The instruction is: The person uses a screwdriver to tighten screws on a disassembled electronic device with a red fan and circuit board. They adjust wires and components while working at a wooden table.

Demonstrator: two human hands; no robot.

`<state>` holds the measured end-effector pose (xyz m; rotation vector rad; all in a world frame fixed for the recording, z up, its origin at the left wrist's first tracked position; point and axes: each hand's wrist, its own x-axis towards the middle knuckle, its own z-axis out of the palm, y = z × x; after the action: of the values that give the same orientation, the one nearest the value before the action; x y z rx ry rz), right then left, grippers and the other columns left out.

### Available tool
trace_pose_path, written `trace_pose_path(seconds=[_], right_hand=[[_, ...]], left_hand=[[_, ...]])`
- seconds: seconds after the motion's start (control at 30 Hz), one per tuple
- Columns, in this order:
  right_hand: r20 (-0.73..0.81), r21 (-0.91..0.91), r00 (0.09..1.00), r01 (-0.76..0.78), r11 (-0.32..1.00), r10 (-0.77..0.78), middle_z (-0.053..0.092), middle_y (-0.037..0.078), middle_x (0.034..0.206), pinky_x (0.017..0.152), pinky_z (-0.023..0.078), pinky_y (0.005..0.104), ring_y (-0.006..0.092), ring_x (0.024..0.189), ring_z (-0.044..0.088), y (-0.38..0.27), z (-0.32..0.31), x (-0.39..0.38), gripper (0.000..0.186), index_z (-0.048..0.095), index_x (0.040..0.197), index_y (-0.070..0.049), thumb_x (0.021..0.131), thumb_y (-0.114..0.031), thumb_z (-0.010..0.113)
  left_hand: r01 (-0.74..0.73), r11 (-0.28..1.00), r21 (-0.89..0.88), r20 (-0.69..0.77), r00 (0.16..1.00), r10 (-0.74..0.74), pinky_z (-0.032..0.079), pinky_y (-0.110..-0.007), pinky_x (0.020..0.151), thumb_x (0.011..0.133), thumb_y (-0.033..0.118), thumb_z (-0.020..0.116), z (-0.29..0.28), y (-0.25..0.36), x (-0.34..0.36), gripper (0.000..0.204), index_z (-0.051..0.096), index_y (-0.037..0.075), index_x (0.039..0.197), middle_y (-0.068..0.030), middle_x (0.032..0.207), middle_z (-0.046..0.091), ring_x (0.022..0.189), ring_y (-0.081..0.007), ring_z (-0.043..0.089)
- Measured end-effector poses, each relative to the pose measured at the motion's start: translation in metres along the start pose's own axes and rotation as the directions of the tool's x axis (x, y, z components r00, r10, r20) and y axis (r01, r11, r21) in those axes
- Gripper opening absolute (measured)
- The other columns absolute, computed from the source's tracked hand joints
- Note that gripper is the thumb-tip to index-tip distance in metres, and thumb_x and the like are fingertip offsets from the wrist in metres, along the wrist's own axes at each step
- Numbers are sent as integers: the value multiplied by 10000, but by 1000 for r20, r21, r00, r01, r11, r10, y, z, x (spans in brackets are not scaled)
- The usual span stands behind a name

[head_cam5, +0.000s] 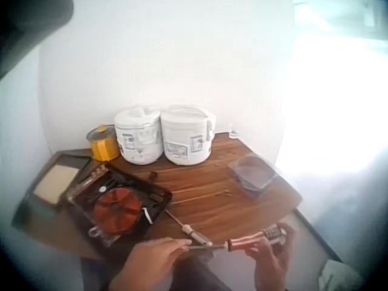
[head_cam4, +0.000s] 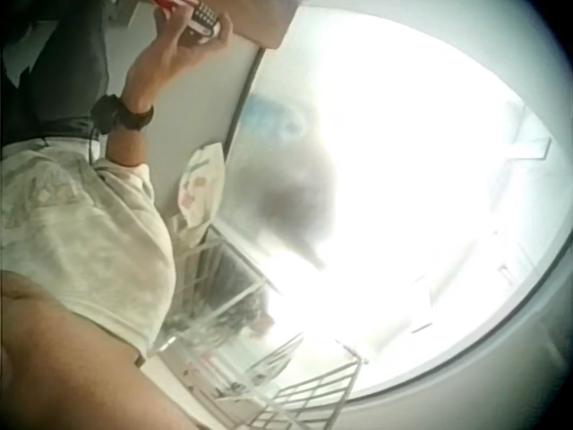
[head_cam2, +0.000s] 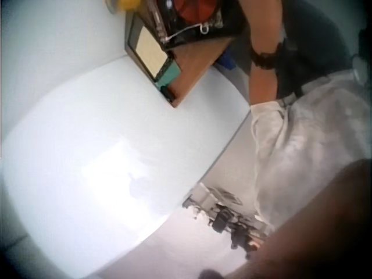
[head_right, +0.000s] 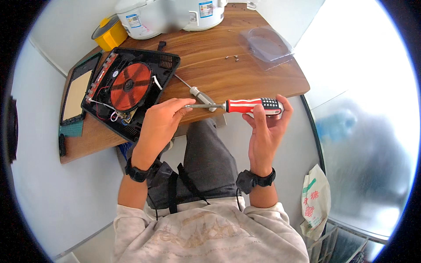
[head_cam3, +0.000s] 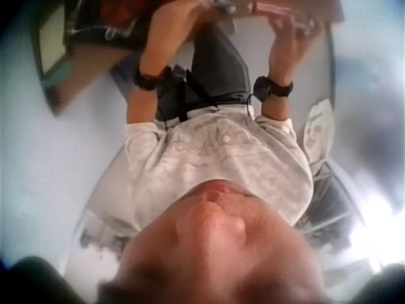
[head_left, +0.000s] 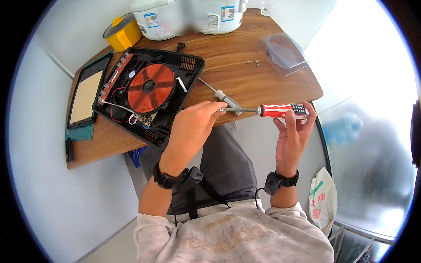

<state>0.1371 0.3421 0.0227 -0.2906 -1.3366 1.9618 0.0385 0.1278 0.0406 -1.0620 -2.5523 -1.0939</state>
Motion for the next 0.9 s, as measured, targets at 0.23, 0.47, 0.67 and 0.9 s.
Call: trace_pose_path(seconds=[0.23,0.47,0.67,0.9], right_hand=[[-105,-52,992,69,996,-75,608,56,1131,790,620,311,122,987,646,-7,-28,9,524,390,1446,-106,1007,-86,675],[-157,-104,984,63,993,-79,614,51,1111,789,622,313,120,986,645,-16,-50,18,524,395,1444,-97,1003,-94,678],[-188,-103,978,75,992,-94,613,63,1112,799,623,311,122,993,643,-17,-61,19,514,409,1429,-93,998,-105,688],[-249,-120,962,83,989,-111,615,60,1109,809,621,313,121,995,641,-22,-72,22,501,417,1415,-93,996,-97,693]], left_hand=[[-95,989,111,114,990,82,546,-440,746,959,123,650,21,18,29,201,704,111,1152,-140,934,710,862,-346,674],[-182,983,-28,217,959,184,531,-488,713,1046,194,539,37,25,37,174,621,87,1157,-187,922,685,870,-402,660],[-23,997,73,287,958,2,518,-516,728,1046,277,524,40,35,50,274,605,29,962,-209,919,668,869,-415,649],[-128,937,324,82,991,106,542,-509,755,1024,261,558,83,-3,83,249,643,43,941,-175,857,690,874,-391,667]])
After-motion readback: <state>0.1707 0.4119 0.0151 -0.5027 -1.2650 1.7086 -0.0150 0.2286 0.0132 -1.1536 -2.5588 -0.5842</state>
